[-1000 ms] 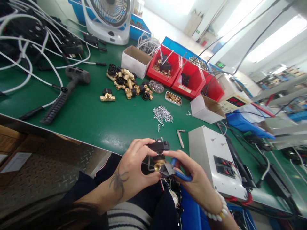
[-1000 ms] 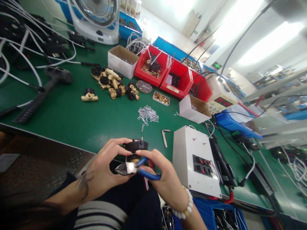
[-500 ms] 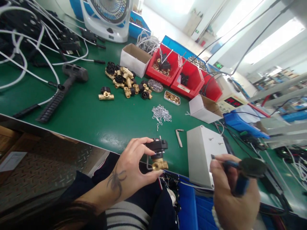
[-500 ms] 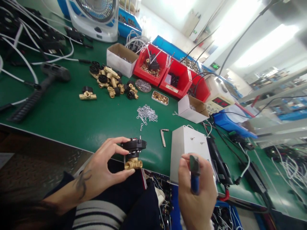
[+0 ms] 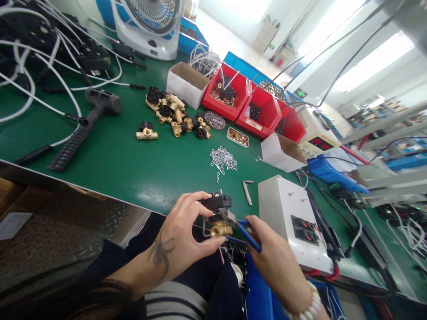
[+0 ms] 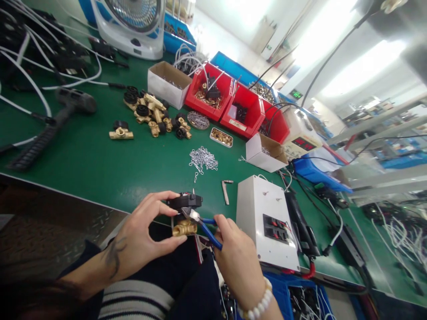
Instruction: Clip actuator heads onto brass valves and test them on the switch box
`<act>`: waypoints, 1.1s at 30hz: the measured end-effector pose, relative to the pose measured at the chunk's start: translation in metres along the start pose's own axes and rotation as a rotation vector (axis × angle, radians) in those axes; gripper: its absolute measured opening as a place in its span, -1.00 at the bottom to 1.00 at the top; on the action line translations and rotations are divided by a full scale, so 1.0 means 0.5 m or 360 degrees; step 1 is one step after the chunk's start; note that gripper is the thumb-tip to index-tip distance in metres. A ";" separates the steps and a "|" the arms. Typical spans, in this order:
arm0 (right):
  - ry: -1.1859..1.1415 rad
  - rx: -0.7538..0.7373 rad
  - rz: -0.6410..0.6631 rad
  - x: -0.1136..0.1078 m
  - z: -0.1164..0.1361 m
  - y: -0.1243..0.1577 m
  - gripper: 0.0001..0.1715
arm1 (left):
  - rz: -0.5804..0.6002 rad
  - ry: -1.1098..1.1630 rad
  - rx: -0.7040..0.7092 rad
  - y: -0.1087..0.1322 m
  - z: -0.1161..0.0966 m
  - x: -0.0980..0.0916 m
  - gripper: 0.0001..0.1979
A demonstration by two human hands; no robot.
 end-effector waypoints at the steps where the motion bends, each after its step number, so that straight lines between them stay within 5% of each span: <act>1: 0.0010 -0.0035 0.0052 0.001 0.003 -0.001 -0.76 | -0.0004 -0.0006 0.0001 0.001 0.000 0.000 -0.70; 6: -0.0209 0.0243 -0.0608 -0.037 -0.012 0.007 -0.92 | 0.0005 0.0007 0.0011 0.001 0.001 0.002 -0.72; 7: -0.0187 0.0223 -0.0581 -0.034 -0.012 0.006 -0.91 | 0.0010 0.0007 0.0012 0.001 0.001 0.003 -0.72; 11: 0.0045 -0.0091 0.0048 -0.009 0.000 -0.007 -0.75 | -0.0031 -0.0010 0.0035 0.002 0.002 0.004 -0.70; 13: 0.0031 -0.0034 -0.0069 -0.025 -0.005 -0.011 -0.80 | -0.0031 -0.0008 0.0043 0.004 0.003 0.006 -0.70; 16: -0.0080 0.0191 -0.0585 -0.052 -0.017 -0.006 -0.93 | -0.0045 0.0003 0.0035 0.006 0.005 0.005 -0.70; 18: -0.0046 0.0099 -0.0466 -0.035 -0.009 -0.006 -0.91 | -0.0032 0.0003 0.0032 0.007 0.007 0.006 -0.70; 21: 0.0068 -0.0146 0.0041 0.002 0.005 -0.009 -0.77 | -0.0039 0.0009 0.0029 0.011 0.010 0.008 -0.70; 22: 0.0064 -0.0129 0.0041 0.000 0.003 -0.010 -0.77 | -0.0052 0.0017 0.0020 0.013 0.011 0.009 -0.70; 27: -0.0113 0.0248 -0.0679 -0.045 -0.024 0.001 -0.93 | -0.0105 0.0041 0.0006 0.017 0.015 0.012 -0.70; 31: 0.0056 -0.0119 -0.0058 0.004 0.002 -0.008 -0.76 | -0.0056 0.0019 0.0003 0.014 0.013 0.010 -0.69; 33: 0.0081 -0.0132 0.0011 0.007 0.004 -0.010 -0.75 | -0.0063 0.0020 -0.0008 0.013 0.014 0.009 -0.69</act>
Point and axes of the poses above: each hand's wrist, its own y-axis away from the middle knuckle, its own x-axis out of the palm, z = x × y, the point moved 4 cm from there along -y, towards the middle knuckle, and after that the axes turned 9 degrees about x, right-handed, at the moved point
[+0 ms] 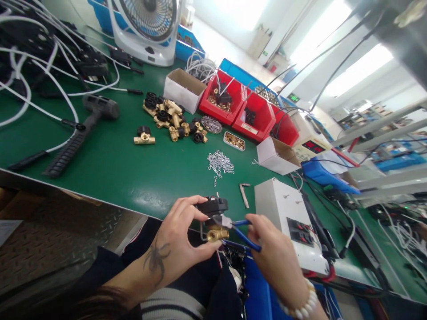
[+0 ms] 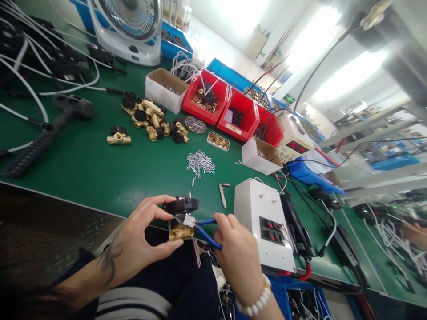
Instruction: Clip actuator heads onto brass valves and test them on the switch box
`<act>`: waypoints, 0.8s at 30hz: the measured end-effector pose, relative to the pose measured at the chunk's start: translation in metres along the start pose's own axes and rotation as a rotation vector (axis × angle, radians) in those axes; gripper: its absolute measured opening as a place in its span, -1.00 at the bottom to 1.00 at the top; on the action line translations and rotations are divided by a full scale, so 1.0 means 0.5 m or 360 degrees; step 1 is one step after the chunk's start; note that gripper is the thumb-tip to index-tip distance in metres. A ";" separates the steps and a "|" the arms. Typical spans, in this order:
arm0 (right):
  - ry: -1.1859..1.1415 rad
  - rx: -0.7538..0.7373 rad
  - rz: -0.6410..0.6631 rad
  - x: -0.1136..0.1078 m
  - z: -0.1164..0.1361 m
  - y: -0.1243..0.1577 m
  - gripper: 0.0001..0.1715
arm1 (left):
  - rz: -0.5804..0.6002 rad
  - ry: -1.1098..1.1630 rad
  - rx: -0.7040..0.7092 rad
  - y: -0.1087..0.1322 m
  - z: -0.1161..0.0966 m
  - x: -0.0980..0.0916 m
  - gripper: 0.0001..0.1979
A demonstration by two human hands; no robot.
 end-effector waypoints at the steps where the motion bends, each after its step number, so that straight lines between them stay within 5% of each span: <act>1: -0.0023 0.0073 -0.0118 -0.010 -0.004 0.000 -0.79 | -0.0010 0.0004 -0.0007 0.000 0.001 0.000 -0.69; 4: -0.0153 0.0328 -0.0623 -0.046 -0.020 0.008 -0.89 | -0.0018 0.0011 -0.0008 0.000 0.000 0.000 -0.69; 5: -0.0155 0.0327 -0.0644 -0.047 -0.020 0.010 -0.87 | -0.0015 0.0009 -0.0004 -0.001 0.000 0.000 -0.69; 10: 0.0079 -0.0037 -0.0011 -0.007 0.010 0.001 -0.73 | 0.0033 -0.0005 0.0004 0.000 -0.003 -0.001 -0.69; 15: -0.0122 0.0202 -0.0437 -0.039 0.004 -0.001 -0.84 | -0.0035 0.0011 0.0031 0.003 -0.001 -0.001 -0.68; 20: 0.0097 0.0023 0.0028 -0.014 0.014 -0.006 -0.74 | 0.0042 -0.0024 0.0031 -0.007 -0.005 -0.003 -0.68; 24: -0.0148 0.0266 -0.0439 -0.045 -0.001 0.004 -0.85 | -0.0016 -0.0003 0.0029 -0.002 -0.001 -0.005 -0.67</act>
Point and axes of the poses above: each hand's wrist, its own y-axis away from the middle knuckle, its own x-axis out of the palm, z = x × y, the point moved 4 cm from there along -y, towards the middle knuckle, and after that the axes turned 9 degrees about x, right-handed, at the moved point
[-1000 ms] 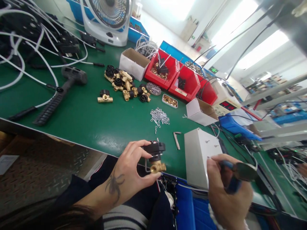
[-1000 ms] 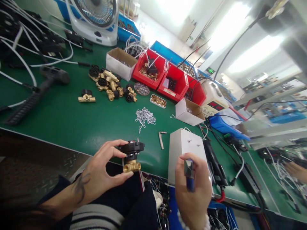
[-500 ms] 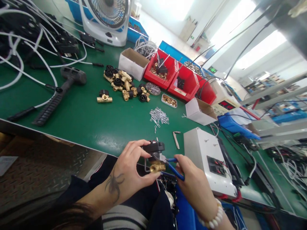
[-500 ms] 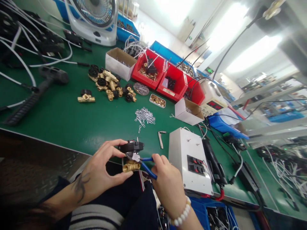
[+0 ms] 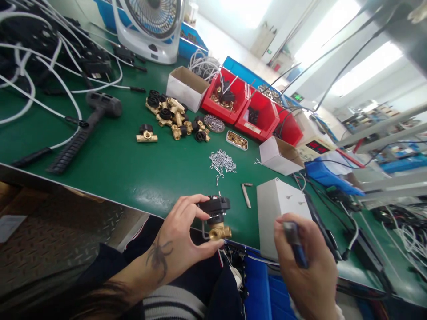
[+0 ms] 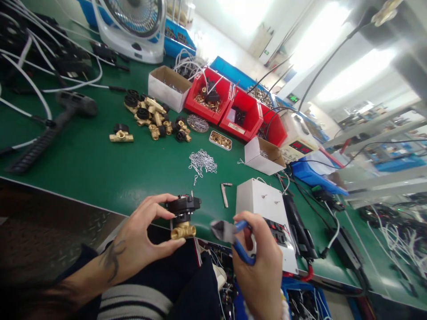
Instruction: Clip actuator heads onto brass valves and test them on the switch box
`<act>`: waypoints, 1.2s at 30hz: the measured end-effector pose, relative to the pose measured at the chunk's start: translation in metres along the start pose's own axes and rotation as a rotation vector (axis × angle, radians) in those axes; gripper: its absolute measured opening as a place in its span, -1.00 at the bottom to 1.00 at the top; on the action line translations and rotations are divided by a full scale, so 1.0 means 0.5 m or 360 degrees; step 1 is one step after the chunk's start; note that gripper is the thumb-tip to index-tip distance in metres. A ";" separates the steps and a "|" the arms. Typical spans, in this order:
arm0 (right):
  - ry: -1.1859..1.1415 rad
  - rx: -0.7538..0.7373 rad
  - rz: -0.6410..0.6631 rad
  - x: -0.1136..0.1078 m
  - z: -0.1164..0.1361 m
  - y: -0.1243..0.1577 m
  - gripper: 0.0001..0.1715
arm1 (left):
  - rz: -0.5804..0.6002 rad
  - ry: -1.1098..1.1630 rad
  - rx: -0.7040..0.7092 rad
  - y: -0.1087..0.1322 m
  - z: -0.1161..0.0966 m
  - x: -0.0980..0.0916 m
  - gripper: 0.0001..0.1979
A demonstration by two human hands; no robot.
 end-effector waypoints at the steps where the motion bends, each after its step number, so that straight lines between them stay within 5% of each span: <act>1: -0.0005 0.0007 -0.0028 0.000 -0.001 0.002 -0.84 | -0.0013 0.0006 -0.0004 0.002 0.001 0.000 -0.67; 6: 0.0284 -0.0316 0.0473 0.038 0.006 0.008 -0.75 | 0.0025 -0.0005 -0.0024 -0.001 0.002 0.000 -0.68; 11: 0.0002 -0.0028 -0.0104 0.000 -0.013 0.000 -0.88 | 0.0078 -0.0027 -0.0020 -0.012 -0.002 -0.006 -0.69; 17: 0.0282 -0.0318 0.0466 0.044 0.007 0.000 -0.74 | 0.0055 -0.0023 -0.0025 -0.008 -0.001 -0.005 -0.68; 22: 0.0020 -0.0083 -0.0029 0.010 0.004 -0.007 -0.83 | 0.0084 -0.0025 -0.0046 -0.013 -0.001 -0.006 -0.68; 27: 0.0320 -0.0324 0.0488 0.048 0.013 -0.001 -0.72 | 0.0096 -0.0045 -0.0037 -0.015 -0.003 -0.006 -0.67; 32: 0.0011 -0.0055 -0.0042 0.002 0.005 -0.014 -0.85 | 0.0099 -0.0012 -0.0069 -0.009 0.001 -0.006 -0.67; 34: 0.0078 -0.0068 0.0086 0.014 0.003 -0.011 -0.82 | 0.0101 -0.0020 -0.0059 -0.009 -0.001 -0.007 -0.67; 36: 0.0191 -0.0172 0.0454 0.042 0.003 -0.005 -0.77 | 0.0106 -0.0041 -0.0044 -0.010 -0.003 -0.008 -0.67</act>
Point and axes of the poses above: each hand's wrist, its own y-axis away from the middle knuckle, its own x-axis out of the palm, z = x × y, the point moved 4 cm from there along -y, towards the middle knuckle, and after that the axes turned 9 degrees about x, right-handed, at the moved point
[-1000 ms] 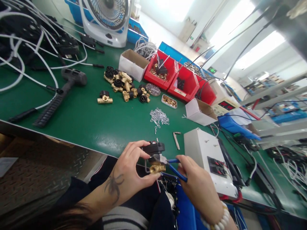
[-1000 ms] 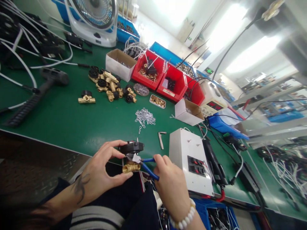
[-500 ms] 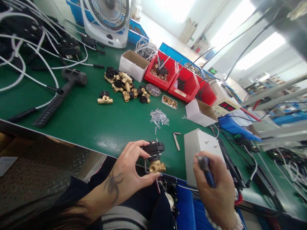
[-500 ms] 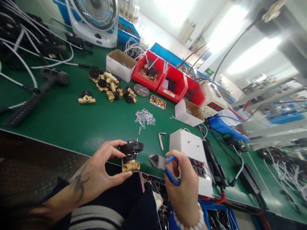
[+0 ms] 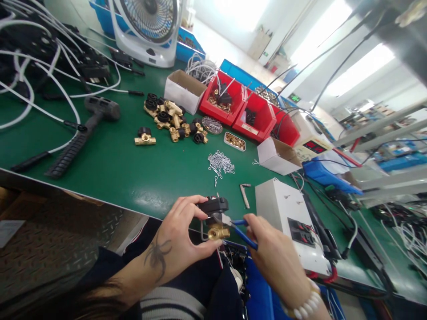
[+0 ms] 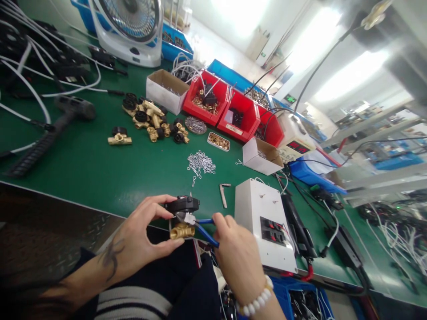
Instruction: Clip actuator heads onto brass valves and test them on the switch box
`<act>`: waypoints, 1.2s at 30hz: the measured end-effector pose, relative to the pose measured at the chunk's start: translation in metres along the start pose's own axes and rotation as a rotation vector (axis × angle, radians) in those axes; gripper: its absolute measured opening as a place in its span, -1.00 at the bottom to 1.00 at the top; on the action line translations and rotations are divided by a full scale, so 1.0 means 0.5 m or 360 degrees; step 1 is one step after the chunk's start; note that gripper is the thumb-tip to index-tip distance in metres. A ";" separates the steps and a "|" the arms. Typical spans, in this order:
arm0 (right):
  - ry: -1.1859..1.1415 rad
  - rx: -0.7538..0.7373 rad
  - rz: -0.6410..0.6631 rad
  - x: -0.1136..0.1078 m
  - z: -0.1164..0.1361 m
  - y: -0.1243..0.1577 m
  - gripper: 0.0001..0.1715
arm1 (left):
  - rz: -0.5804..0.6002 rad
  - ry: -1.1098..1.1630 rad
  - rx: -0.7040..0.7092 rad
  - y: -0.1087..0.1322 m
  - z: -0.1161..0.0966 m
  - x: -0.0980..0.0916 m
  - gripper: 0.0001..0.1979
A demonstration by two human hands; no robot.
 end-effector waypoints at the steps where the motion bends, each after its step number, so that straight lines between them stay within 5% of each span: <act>1: 0.0029 -0.0036 0.0127 0.009 0.001 0.000 -0.75 | 0.0005 -0.0007 0.0009 -0.001 -0.002 0.000 -0.67; 2: 0.0022 -0.0038 0.0151 0.011 0.001 -0.001 -0.75 | 0.0012 -0.0010 0.0016 -0.002 -0.003 -0.001 -0.68; 7: -0.0182 0.0160 -0.0384 -0.018 -0.003 0.002 -0.86 | 0.0036 0.0008 -0.0002 -0.005 -0.001 -0.001 -0.72; 12: -0.0142 0.0169 0.0222 0.048 0.014 0.010 -0.80 | 0.0030 0.0086 -0.0116 0.002 0.010 -0.001 -0.71; 14: -0.0280 0.0372 0.0254 0.066 0.005 0.013 -0.81 | -0.0024 0.0194 -0.0234 0.008 0.018 -0.002 -0.66; 17: -0.0205 0.0609 0.0219 0.092 -0.015 0.019 -0.45 | -0.0199 0.0268 -0.0321 0.014 0.022 -0.013 -0.56; 21: -0.0148 0.0503 0.0030 0.104 -0.018 0.018 -0.12 | -0.0238 0.0097 -0.0100 -0.001 -0.005 -0.035 -0.50; 24: -0.0783 0.0554 -0.0154 0.079 -0.006 0.020 -0.25 | -0.0119 -0.0052 0.0206 -0.020 -0.045 -0.040 -0.54; 29: -0.2274 0.0712 0.0430 0.071 0.053 0.034 -0.26 | 0.0089 -0.0226 0.0571 -0.030 -0.096 -0.021 -0.64; 36: -0.2916 0.0758 0.0328 0.072 0.067 0.059 -0.41 | 0.0287 -0.0117 0.0557 -0.020 -0.094 -0.013 -0.62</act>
Point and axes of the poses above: each hand's wrist, its own y-axis away from the middle knuckle, its own x-axis out of the palm, z = x × y, the point moved 4 cm from there along -y, towards the middle knuckle, and after that the axes turned 9 degrees about x, right-handed, at the moved point
